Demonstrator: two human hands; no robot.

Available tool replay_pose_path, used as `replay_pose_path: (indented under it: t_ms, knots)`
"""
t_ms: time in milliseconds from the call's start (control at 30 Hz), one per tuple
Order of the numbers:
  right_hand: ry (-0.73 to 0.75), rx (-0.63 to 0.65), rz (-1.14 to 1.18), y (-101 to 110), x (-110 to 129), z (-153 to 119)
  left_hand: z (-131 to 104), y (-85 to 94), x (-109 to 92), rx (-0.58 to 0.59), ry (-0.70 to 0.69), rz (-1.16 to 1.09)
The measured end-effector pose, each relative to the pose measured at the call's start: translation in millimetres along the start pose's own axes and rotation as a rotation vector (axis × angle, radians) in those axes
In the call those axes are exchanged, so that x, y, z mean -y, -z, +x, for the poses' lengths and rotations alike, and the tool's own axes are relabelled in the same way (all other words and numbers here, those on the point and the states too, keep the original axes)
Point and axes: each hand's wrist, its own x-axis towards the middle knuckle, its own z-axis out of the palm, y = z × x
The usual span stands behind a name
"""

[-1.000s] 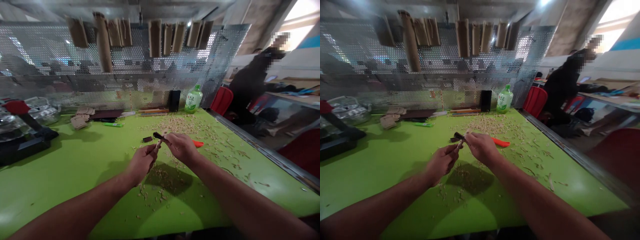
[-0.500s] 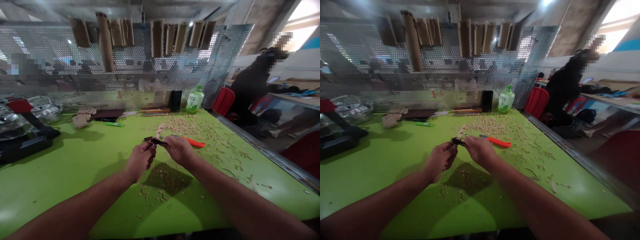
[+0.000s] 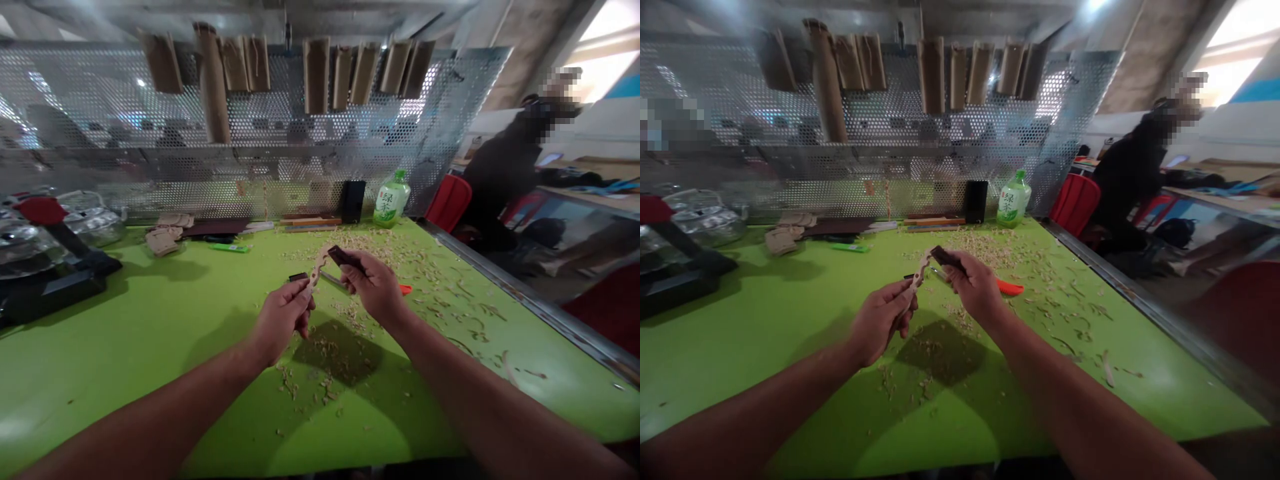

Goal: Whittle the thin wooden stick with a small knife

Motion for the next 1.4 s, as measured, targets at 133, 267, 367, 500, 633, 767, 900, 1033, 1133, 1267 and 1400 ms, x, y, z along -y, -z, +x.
replay_pose_path:
  t_ms: [133, 267, 367, 500, 633, 767, 900, 1033, 1133, 1267, 1400]
  knots:
    - [0.045, 0.052, -0.061, -3, 4, -4, 0, -2.8, -1, -0.021, 0.052, -0.085]
    - [0.108, 0.120, -0.244, -9, 12, -8, -4, -6.8, -8, 0.014, 0.089, -0.108]
    - [0.133, 0.105, -0.343, -14, 14, -11, -6, -8.1, -11, 0.045, 0.120, -0.134]
    - [0.187, 0.147, -0.422, -16, 14, -15, -5, -7.0, -11, 0.061, 0.137, -0.169]
    - [0.218, 0.258, -0.473, -15, 17, -15, -4, -5.8, -10, 0.057, 0.130, -0.174]
    - [0.106, 0.165, -0.426, -10, 18, -9, -5, -7.1, -10, 0.049, 0.123, -0.111]
    - [0.144, 0.196, -0.411, -8, 19, -8, -4, -8.0, -6, 0.021, 0.134, -0.064]
    - [0.148, 0.249, -0.446, -10, 18, -10, -2, -7.2, -5, -0.001, 0.132, -0.056]
    - [0.109, 0.158, -0.446, -9, 16, -8, -3, -7.3, -7, 0.033, 0.134, -0.041]
    - [0.157, 0.259, -0.466, -9, 14, -7, -4, -8.3, -9, -0.007, 0.144, -0.039]
    - [0.075, 0.158, -0.482, -8, 15, -6, -4, -8.3, -9, 0.007, 0.145, -0.032]
